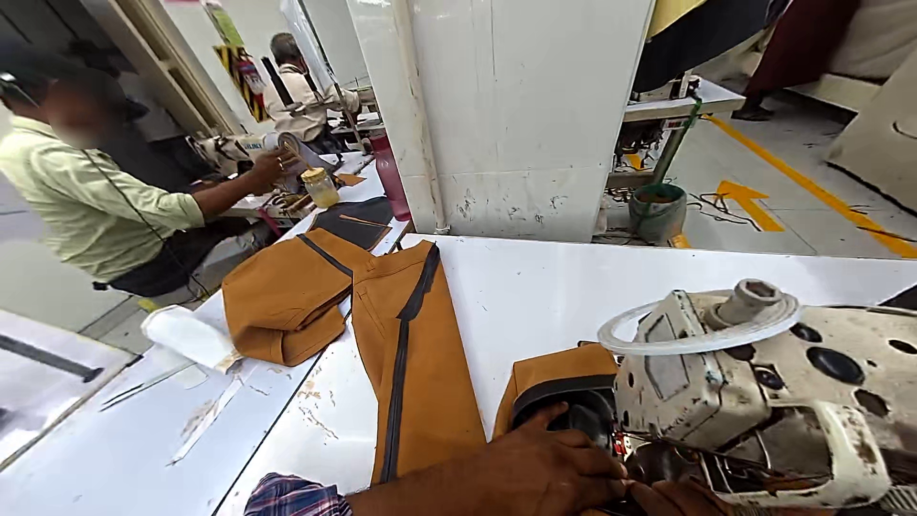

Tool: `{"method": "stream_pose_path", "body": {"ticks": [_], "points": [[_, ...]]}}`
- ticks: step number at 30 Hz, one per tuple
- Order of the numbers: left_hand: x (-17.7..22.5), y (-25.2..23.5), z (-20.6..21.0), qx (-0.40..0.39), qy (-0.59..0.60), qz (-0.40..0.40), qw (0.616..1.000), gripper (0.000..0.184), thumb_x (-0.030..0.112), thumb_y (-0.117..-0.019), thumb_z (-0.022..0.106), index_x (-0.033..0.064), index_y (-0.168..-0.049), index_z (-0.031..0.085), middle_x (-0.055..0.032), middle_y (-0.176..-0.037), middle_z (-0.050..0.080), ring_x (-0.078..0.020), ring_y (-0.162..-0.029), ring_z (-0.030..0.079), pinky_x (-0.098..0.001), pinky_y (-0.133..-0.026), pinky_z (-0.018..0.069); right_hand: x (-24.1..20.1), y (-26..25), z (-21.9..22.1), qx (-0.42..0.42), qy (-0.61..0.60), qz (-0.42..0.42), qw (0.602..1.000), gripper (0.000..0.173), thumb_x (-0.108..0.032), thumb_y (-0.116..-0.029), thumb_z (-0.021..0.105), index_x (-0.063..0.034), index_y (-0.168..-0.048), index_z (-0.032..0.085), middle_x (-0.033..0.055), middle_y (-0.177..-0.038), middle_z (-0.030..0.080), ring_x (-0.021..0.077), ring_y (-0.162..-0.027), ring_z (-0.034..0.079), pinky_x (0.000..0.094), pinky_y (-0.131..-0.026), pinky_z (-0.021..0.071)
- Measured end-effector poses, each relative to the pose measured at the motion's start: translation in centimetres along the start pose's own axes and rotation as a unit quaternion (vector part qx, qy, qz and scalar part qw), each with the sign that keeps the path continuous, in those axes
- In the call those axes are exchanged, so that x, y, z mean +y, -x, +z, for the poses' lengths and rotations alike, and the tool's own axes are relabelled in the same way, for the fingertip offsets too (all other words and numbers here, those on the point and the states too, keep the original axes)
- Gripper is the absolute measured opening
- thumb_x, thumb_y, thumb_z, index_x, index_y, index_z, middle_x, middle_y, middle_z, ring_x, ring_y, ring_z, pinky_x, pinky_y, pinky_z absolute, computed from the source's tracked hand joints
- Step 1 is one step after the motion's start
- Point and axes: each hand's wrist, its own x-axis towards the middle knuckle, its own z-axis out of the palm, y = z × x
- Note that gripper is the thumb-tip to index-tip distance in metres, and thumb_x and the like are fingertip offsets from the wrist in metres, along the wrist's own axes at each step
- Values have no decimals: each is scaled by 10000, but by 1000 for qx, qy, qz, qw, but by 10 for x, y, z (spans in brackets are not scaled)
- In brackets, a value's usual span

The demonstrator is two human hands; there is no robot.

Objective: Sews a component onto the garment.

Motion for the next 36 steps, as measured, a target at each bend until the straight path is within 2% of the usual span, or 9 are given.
{"method": "stream_pose_path", "body": {"ticks": [3, 6, 8, 10, 13, 19, 26, 31, 36], "points": [[-1, 1, 7, 16, -24, 8, 1000, 495, 509, -1009, 588, 151, -1341, 664, -20, -1369, 651, -221, -1288, 597, -566, -1188, 335, 15, -2, 7, -9, -8, 7, 1000, 327, -174, -929, 679, -172, -1254, 714, 185, -1183, 703, 453, -1119, 642, 747, -977, 368], [-4, 5, 11, 40, -38, 23, 998, 420, 419, -1020, 614, 148, -1335, 668, -22, -1356, 659, -217, -1268, 608, -559, -1182, 344, 18, -6, 8, -4, -7, -10, 1000, 346, -229, -902, 692, -177, -1243, 711, 149, -1280, 682, 443, -1229, 602, 774, -1022, 323], [-4, 8, 14, 70, -49, 31, 996, 285, 237, -1071, 538, 152, -1299, 686, -18, -1338, 671, -212, -1250, 623, -551, -1161, 379, 14, -3, 8, 38, 10, -21, 999, 343, -269, -883, 707, -195, -1218, 722, 85, -1320, 689, 404, -1249, 605, 732, -1039, 346], [-3, 8, 16, 90, -63, 34, 993, 285, 145, -1083, 485, 164, -1281, 689, -12, -1314, 680, -201, -1231, 636, -538, -1139, 408, 11, 1, 14, 90, 23, -23, 995, 423, -277, -821, 721, -221, -1240, 720, 35, -1310, 699, 341, -1216, 634, 681, -1039, 381], [-4, 8, 18, 96, -84, 31, 991, 297, 135, -1092, 455, 178, -1287, 675, -10, -1286, 680, -186, -1225, 635, -514, -1122, 434, 12, 3, 26, 149, 47, -22, 988, 508, -323, -784, 654, -237, -1283, 679, 0, -1274, 705, 256, -1154, 653, 544, -955, 469], [-6, 9, 17, 88, -89, 34, 992, 310, 120, -1084, 452, 175, -1289, 678, -14, -1259, 696, -182, -1182, 658, -501, -1082, 467, 10, 1, 30, 159, 30, -7, 987, 597, -344, -710, 669, -221, -1295, 682, 34, -1184, 726, 277, -1113, 666, 544, -916, 492], [-3, 10, 16, 86, -114, 37, 989, 304, 119, -1081, 455, 185, -1291, 666, -2, -1268, 692, -163, -1202, 656, -507, -1086, 476, 11, 7, 25, 167, 22, -27, 985, 418, -316, -824, 634, -219, -1225, 702, 22, -1194, 736, 254, -1118, 672, 462, -908, 517], [-4, 9, 12, 84, -116, 34, 989, 292, 155, -1084, 458, 211, -1294, 652, 11, -1253, 688, -161, -1172, 659, -496, -1045, 495, 7, 5, 23, 123, 1, 9, 992, 510, -320, -823, 641, -226, -1323, 669, 16, -1227, 721, 247, -1135, 673, 506, -909, 525], [-8, 7, 9, 70, -121, 33, 990, 301, 139, -1084, 450, 207, -1293, 656, 8, -1254, 682, -166, -1197, 649, -520, -1084, 471, 6, 1, 25, 116, -11, 27, 993, 490, -309, -841, 623, -200, -1315, 683, 51, -1254, 718, 258, -1163, 674, 501, -943, 532]]}}
